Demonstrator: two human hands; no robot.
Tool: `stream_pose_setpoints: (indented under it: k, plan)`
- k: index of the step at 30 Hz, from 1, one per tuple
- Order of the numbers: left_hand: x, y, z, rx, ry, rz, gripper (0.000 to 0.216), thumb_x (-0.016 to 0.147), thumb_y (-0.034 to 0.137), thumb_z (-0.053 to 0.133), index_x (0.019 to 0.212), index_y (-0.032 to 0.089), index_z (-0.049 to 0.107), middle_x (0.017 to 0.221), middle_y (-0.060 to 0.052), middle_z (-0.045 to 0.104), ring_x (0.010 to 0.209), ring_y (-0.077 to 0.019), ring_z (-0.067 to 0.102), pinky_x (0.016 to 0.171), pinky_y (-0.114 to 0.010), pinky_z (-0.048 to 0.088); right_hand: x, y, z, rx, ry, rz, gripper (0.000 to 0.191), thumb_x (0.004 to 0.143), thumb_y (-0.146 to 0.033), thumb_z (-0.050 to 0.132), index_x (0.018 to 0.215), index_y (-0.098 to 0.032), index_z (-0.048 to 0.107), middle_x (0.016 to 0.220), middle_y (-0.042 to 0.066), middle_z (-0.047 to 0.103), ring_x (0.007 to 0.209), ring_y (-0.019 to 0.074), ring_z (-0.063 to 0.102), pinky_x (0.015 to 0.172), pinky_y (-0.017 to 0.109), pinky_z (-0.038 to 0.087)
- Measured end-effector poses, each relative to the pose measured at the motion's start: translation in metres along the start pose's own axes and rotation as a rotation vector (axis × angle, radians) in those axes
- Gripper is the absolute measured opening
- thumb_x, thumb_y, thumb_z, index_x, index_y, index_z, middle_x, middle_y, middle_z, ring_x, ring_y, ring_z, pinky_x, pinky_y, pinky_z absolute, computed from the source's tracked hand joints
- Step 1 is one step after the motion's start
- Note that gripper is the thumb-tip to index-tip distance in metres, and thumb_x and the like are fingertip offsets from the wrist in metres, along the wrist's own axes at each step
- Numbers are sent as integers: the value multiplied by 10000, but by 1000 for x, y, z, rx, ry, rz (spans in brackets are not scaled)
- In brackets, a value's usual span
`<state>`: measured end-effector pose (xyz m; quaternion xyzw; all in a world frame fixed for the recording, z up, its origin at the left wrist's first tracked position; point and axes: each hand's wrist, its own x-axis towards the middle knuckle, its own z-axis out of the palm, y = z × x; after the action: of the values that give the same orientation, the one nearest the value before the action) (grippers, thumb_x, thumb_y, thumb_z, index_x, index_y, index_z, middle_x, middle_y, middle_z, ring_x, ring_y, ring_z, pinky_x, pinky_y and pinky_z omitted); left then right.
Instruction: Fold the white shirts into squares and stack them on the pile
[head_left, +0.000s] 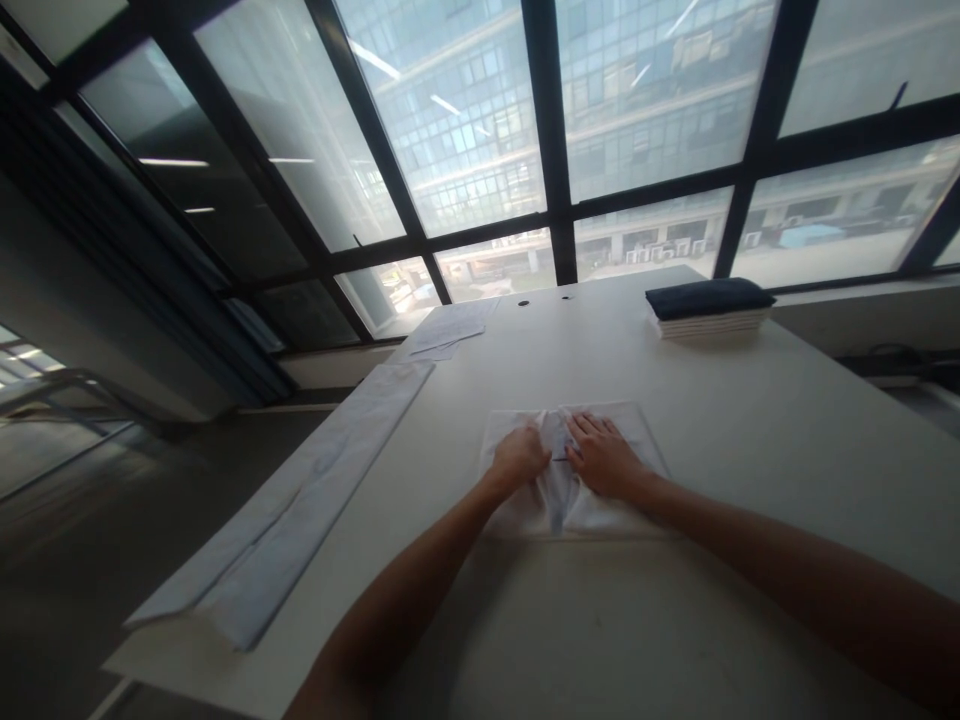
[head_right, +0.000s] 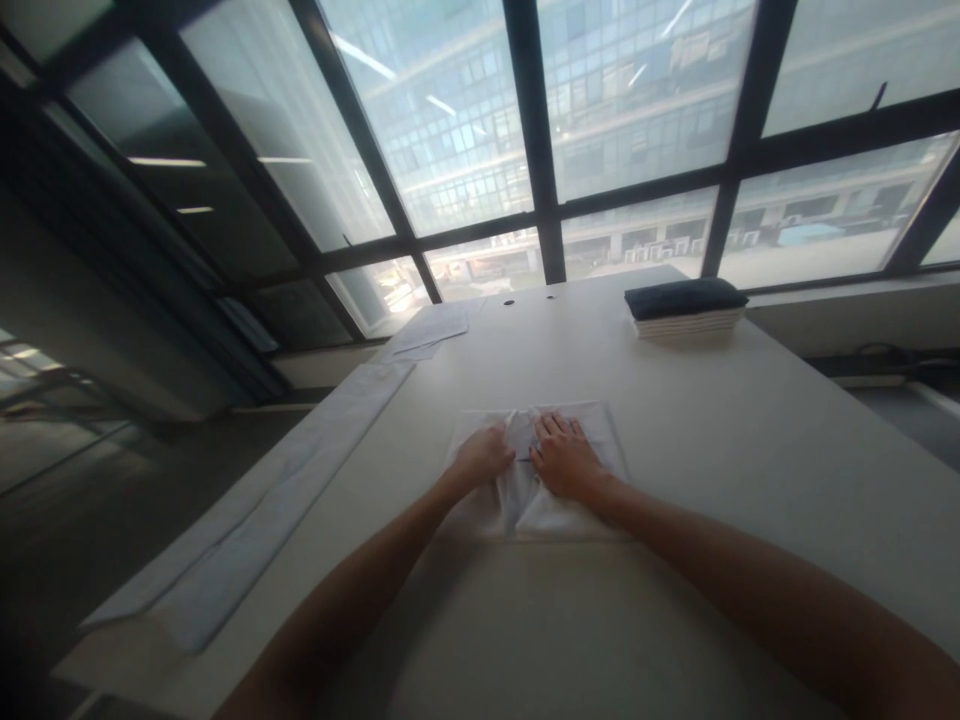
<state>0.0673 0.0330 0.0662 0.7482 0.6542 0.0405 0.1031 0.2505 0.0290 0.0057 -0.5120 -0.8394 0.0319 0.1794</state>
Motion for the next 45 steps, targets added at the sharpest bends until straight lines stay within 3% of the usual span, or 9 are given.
stream_pose_setpoints:
  k: [7, 12, 18, 23, 25, 29, 33, 39, 45]
  plan:
    - [0, 10, 2, -64, 69, 20, 410, 838, 211, 606, 1240, 149, 651, 1071, -143, 763, 981, -237, 732, 833, -278, 533, 0, 0, 1, -13, -5, 5, 594, 996, -320, 402, 1535, -72, 432, 1595, 180, 417, 1486, 307, 336, 1209, 484, 230]
    - [1, 14, 12, -5, 31, 8, 319, 858, 257, 607, 1151, 147, 669, 1057, -155, 758, 1003, -259, 728, 836, -296, 533, 0, 1, 0, -14, -23, 9, 590, 1000, -320, 405, 1539, -80, 427, 1600, 187, 406, 1491, 300, 331, 1213, 482, 226]
    - [-1, 8, 23, -114, 82, 181, 270, 903, 251, 544, 1111, 154, 685, 1019, -125, 763, 947, -241, 721, 833, -303, 527, 0, -1, -3, 34, 14, -9, 574, 996, -291, 430, 1524, -68, 449, 1591, 195, 416, 1492, 310, 340, 1212, 497, 253]
    - [10, -23, 7, -481, -220, 270, 368, 938, 171, 400, 1095, 123, 730, 799, -66, 749, 708, -182, 698, 712, -294, 551, -3, -8, -13, 248, 83, -306, 476, 1014, -260, 424, 1466, -172, 545, 1537, 120, 514, 1443, 233, 433, 1206, 434, 312]
    - [20, -43, -3, -551, -121, 230, 381, 908, 131, 420, 1144, 117, 719, 850, -71, 758, 743, -175, 700, 737, -297, 562, -4, -11, -18, 307, 54, -408, 432, 1018, -284, 455, 1419, -214, 598, 1493, 106, 565, 1394, 230, 495, 1187, 431, 345]
    - [42, -81, -13, -494, 381, 91, 383, 916, 127, 461, 1229, 137, 682, 1125, -100, 753, 986, -184, 686, 945, -331, 534, -6, -15, -27, 300, -53, -477, 334, 1040, -314, 462, 1268, -257, 699, 1362, 86, 669, 1330, 229, 557, 1188, 464, 317]
    - [51, -101, -6, -498, 307, 27, 402, 972, 200, 447, 1320, 106, 623, 1129, -100, 750, 977, -180, 684, 934, -303, 528, -5, -16, -32, 277, -76, -475, 337, 1069, -307, 411, 1182, -251, 724, 1254, 72, 719, 1242, 203, 609, 1172, 436, 311]
    - [57, -100, 1, -343, 247, 28, 402, 1030, 245, 392, 1352, 132, 604, 1095, -63, 742, 983, -168, 664, 916, -280, 510, -5, -17, -32, 280, -90, -468, 358, 1075, -323, 391, 1160, -245, 729, 1207, 74, 728, 1203, 204, 618, 1152, 424, 312]
    - [51, -93, 2, -165, 300, -28, 362, 1001, 227, 468, 1314, 218, 649, 1303, -88, 668, 1269, -247, 558, 1106, -406, 395, -6, -16, -35, 278, -111, -444, 323, 1053, -314, 439, 1179, -264, 731, 1202, 68, 738, 1212, 211, 624, 1163, 437, 306]
